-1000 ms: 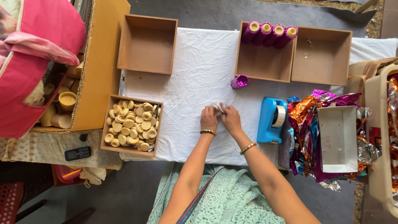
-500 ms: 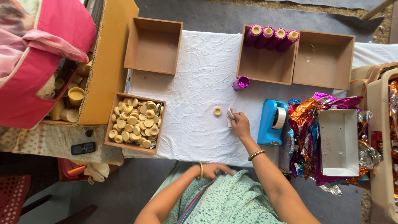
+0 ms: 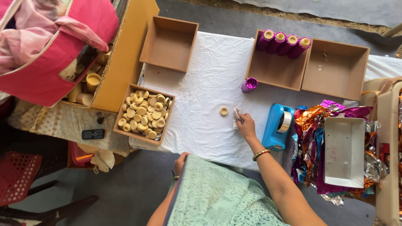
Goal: Wrapping small containers in decorative foil and packing them into boxes.
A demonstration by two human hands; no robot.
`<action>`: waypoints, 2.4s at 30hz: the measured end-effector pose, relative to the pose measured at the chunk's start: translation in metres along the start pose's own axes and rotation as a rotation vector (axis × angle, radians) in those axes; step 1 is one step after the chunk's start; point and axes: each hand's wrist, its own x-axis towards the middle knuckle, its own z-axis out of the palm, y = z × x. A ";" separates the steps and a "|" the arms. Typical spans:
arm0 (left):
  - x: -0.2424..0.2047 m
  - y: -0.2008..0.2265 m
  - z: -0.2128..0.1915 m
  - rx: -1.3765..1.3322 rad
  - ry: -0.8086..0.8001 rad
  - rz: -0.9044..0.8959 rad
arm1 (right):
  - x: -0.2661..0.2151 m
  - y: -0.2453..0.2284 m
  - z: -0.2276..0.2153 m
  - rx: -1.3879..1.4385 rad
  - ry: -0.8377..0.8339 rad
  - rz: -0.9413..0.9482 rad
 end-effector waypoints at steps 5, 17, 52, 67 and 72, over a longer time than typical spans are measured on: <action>-0.027 -0.154 0.012 0.458 -0.287 0.099 | 0.000 0.002 0.002 0.017 -0.005 -0.009; 0.065 -0.078 0.005 0.677 -1.193 0.157 | 0.001 -0.004 0.006 -0.037 0.039 0.007; 0.214 0.078 0.162 0.274 -0.190 0.593 | 0.062 -0.048 0.028 -0.178 -0.081 -0.167; 0.183 0.102 0.164 0.092 -0.089 0.412 | 0.046 -0.039 0.021 -0.111 -0.058 -0.055; 0.192 0.088 0.172 0.196 -0.080 0.428 | 0.061 -0.034 0.035 -0.135 -0.073 -0.241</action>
